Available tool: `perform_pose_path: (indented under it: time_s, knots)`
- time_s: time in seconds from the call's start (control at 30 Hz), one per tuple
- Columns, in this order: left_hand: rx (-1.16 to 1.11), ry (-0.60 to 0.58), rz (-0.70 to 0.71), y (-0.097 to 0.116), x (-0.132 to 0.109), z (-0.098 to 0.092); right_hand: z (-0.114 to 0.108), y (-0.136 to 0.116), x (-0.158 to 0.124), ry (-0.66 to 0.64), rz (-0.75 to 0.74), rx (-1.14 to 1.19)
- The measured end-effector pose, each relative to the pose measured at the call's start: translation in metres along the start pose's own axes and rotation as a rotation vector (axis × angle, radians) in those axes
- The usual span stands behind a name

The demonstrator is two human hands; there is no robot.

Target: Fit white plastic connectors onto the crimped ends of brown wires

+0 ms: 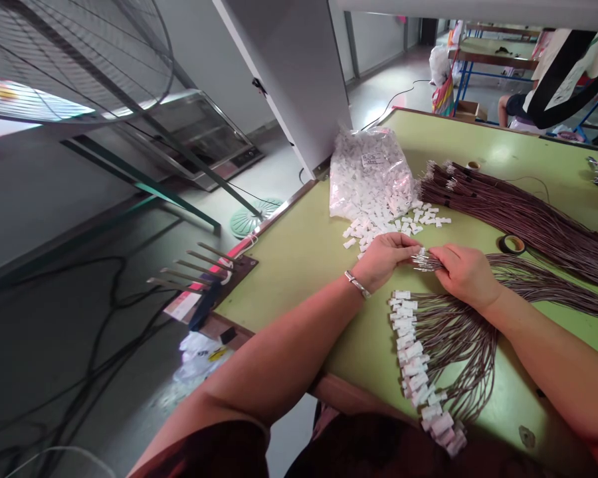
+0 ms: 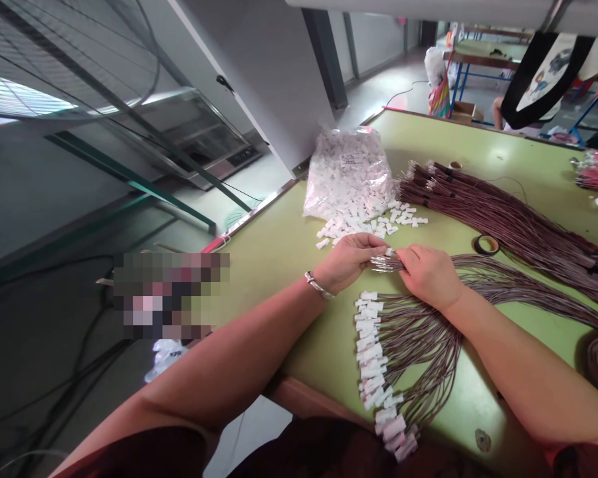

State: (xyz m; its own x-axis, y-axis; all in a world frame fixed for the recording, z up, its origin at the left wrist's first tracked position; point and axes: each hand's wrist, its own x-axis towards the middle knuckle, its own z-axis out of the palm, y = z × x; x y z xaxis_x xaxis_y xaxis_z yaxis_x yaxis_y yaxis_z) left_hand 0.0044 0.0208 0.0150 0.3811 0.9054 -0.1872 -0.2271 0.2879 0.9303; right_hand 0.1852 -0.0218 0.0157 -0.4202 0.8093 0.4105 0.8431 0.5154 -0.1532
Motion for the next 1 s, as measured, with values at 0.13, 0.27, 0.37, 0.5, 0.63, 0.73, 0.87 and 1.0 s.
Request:
perform_pose_path:
  time_s: [0.13, 0.27, 0.37, 0.5, 0.63, 0.73, 0.87, 1.0]
  knots:
    - [0.082, 0.011, 0.061, -0.001, 0.0, 0.001, 0.0, 0.001, 0.006, -0.033, 0.2, 0.214]
    - [0.178, 0.021, 0.084, -0.001, -0.001, 0.004, 0.001, 0.0, 0.011, -0.057, 0.385, 0.412]
    - [0.211, 0.04, 0.083, -0.002, -0.001, 0.008, 0.002, -0.003, 0.012, -0.061, 0.385, 0.409]
    - [0.232, 0.032, 0.064, -0.004, -0.002, 0.012, 0.004, -0.007, 0.01, -0.101, 0.377, 0.348]
    - [0.291, 0.039, 0.076, -0.004, -0.003, 0.014, 0.005, -0.008, 0.01, -0.106, 0.391, 0.324]
    - [0.261, 0.039, 0.059, -0.002, -0.004, 0.014, 0.003, -0.006, 0.011, -0.122, 0.44, 0.42]
    - [0.223, 0.021, 0.034, 0.0, -0.003, 0.011, 0.001, -0.002, 0.012, -0.139, 0.5, 0.562]
    - [0.204, 0.017, 0.02, -0.001, -0.001, 0.009, 0.002, -0.002, 0.013, -0.124, 0.498, 0.554]
